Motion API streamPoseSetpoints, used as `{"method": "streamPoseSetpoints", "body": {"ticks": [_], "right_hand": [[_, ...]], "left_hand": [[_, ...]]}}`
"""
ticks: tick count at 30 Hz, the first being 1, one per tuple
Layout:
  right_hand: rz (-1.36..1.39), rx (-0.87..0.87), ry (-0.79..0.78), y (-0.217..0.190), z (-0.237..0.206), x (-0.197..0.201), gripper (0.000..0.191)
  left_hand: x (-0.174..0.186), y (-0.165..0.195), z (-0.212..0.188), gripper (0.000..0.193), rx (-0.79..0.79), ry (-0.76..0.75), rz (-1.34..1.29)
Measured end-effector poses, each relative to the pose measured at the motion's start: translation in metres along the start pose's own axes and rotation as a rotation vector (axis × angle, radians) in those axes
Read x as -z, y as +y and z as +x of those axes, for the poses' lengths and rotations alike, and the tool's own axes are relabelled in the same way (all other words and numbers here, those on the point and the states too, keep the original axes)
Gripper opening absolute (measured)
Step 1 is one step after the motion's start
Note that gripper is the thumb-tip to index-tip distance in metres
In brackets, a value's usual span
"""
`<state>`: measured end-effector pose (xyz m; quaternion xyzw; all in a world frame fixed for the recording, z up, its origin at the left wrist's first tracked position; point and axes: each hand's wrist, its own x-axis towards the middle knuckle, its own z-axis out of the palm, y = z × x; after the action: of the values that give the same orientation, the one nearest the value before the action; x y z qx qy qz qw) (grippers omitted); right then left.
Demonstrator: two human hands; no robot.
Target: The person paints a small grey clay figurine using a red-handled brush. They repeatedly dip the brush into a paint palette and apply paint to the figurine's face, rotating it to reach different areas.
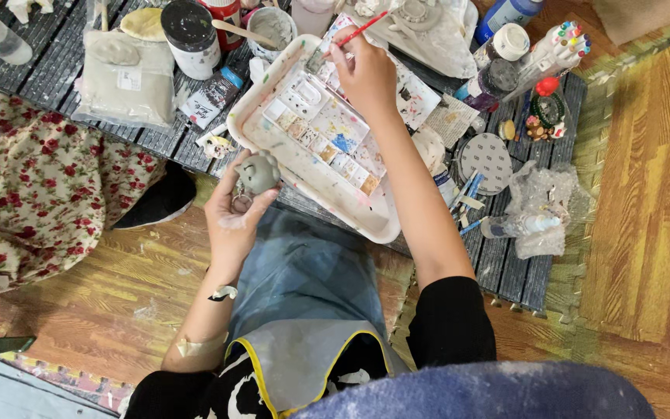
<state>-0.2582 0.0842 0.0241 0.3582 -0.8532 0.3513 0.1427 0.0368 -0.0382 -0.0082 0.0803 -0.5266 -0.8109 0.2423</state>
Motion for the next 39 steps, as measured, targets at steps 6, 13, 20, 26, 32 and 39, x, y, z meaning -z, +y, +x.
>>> {"method": "streamPoseSetpoints", "body": {"ticks": [6, 13, 20, 26, 32, 39], "right_hand": [[0.0, 0.022, 0.015, -0.015, 0.0, 0.01, 0.009], [0.481, -0.027, 0.212, -0.031, -0.062, 0.065, 0.017], [0.942, -0.29, 0.313, -0.111, -0.221, 0.075, 0.014], [0.88, -0.173, 0.422, -0.135, -0.237, 0.046, 0.024], [0.735, 0.09, 0.394, -0.141, -0.239, 0.046, 0.021], [0.83, 0.015, 0.37, -0.143, -0.241, 0.048, 0.022]], "left_hand": [[-0.021, -0.021, -0.005, 0.067, 0.064, -0.056, -0.036], [-0.038, -0.02, -0.004, 0.066, 0.095, -0.156, -0.06], [-0.068, -0.016, -0.01, 0.067, -0.119, -0.065, 0.032], [-0.072, -0.01, -0.033, 0.072, -0.207, -0.072, 0.058], [-0.07, -0.008, -0.04, 0.072, -0.21, -0.067, 0.073], [-0.07, -0.011, -0.045, 0.07, -0.249, -0.058, 0.061]]}}
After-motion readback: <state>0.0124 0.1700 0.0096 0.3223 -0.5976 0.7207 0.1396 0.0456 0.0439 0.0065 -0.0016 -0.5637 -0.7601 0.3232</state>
